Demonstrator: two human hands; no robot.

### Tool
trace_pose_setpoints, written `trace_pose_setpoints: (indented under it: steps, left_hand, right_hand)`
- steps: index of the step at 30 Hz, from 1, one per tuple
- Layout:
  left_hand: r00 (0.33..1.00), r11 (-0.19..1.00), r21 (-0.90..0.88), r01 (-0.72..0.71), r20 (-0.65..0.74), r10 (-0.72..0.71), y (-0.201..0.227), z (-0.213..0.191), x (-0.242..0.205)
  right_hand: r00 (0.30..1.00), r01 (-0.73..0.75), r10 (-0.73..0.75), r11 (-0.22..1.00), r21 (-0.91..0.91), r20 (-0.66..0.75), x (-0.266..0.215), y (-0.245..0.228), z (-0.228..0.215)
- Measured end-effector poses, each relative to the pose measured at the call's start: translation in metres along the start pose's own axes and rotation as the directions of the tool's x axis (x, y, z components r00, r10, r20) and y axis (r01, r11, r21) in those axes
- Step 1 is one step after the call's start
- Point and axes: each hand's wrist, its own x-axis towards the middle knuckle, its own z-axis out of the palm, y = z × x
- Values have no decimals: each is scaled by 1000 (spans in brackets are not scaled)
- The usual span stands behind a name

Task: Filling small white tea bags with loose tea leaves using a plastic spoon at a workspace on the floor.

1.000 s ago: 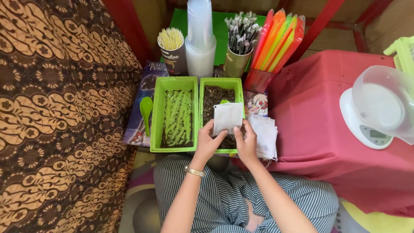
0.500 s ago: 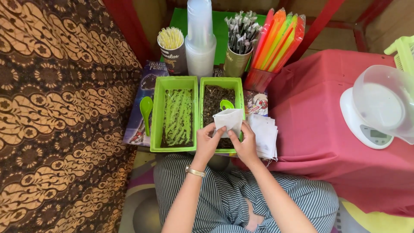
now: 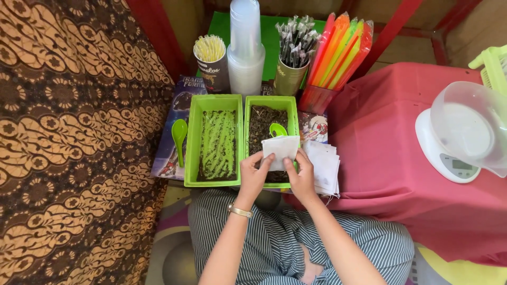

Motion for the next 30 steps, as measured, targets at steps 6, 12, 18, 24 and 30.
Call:
trace_pose_setpoints:
  steps: [6, 12, 18, 24, 30]
  left_hand:
    - [982, 984, -40, -173, 65, 175, 27, -6, 3]
    - [977, 979, 17, -204, 63, 202, 16, 0, 3]
    - [993, 995, -46, -84, 76, 87, -2, -4, 3]
    - [986, 999, -33, 10, 164, -4, 4, 0, 2]
    - [982, 997, 56, 52, 179, -61, 15, 2, 4]
  right_hand:
    - [998, -2, 4, 999, 39, -55, 1, -5, 1]
    - [998, 28, -27, 1000, 14, -61, -2, 13, 2]
    - [1000, -3, 3, 1000, -9, -31, -2, 10, 1]
    - [992, -27, 37, 996, 86, -121, -3, -3, -3]
    - [989, -2, 18, 994, 110, -147, -2, 0, -2]
